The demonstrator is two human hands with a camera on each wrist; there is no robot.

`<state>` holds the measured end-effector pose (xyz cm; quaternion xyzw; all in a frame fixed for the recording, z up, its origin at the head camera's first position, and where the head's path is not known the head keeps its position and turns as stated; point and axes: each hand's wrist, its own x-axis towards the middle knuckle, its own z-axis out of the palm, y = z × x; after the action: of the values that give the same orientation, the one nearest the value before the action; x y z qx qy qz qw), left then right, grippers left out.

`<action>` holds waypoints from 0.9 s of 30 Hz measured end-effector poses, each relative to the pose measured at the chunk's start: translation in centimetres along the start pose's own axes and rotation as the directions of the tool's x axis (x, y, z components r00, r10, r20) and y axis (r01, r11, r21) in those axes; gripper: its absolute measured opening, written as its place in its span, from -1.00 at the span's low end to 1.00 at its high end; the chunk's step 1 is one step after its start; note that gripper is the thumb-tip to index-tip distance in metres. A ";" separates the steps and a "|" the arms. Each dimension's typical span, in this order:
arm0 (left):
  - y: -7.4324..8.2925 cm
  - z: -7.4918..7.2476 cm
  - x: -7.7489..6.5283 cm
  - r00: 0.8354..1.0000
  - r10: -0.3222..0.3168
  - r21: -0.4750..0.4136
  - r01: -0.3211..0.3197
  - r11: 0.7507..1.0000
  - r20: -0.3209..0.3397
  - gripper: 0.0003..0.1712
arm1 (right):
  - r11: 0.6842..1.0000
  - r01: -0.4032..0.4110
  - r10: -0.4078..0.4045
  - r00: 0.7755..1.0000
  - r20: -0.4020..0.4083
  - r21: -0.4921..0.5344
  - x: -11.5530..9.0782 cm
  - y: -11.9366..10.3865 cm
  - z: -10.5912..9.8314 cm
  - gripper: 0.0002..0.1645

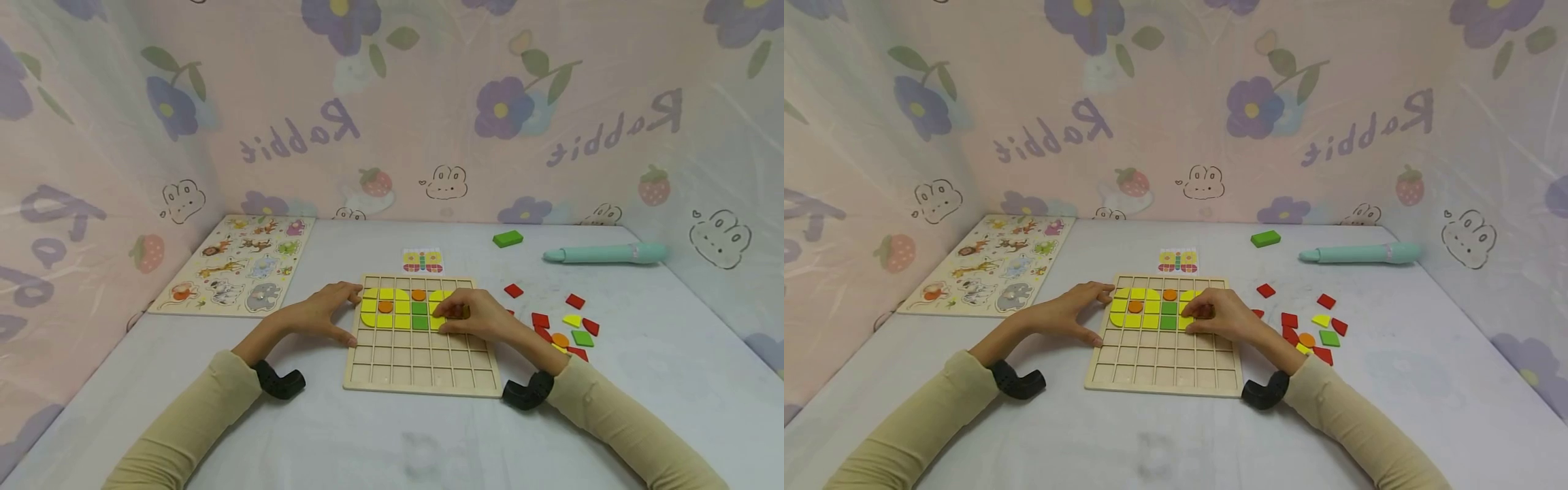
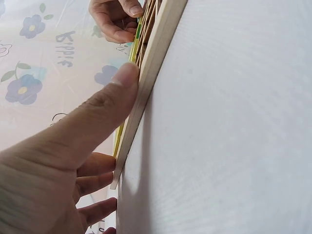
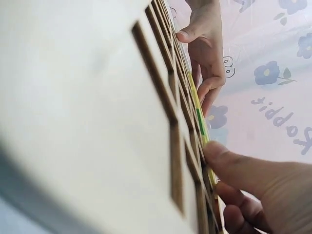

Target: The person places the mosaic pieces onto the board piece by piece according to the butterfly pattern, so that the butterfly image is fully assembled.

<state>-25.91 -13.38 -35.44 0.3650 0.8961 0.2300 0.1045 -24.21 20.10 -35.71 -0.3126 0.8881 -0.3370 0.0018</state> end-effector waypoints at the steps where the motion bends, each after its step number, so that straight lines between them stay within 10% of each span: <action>1: 0.0 0.0 0.0 1.000 0.000 -0.002 0.000 1.000 0.000 -0.11 | 1.000 0.009 -0.009 1.000 -0.006 -0.008 0.0 0.0 -0.2 -0.66; 14: -0.3 0.0 0.1 1.000 -0.003 0.005 0.003 1.000 0.004 -0.13 | 0.988 -0.076 0.059 0.990 -0.126 -0.137 -6.6 1.6 -7.5 -0.77; 27: -0.1 0.0 0.1 1.000 -0.013 -0.003 0.013 1.000 0.010 -0.17 | 0.998 0.063 -0.061 0.992 0.108 -0.017 -13.7 5.9 -10.4 -0.64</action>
<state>-26.01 -13.37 -35.46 0.3603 0.8974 0.2291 0.1113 -18.67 37.38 -34.09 -0.3577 0.8799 -0.3106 0.0360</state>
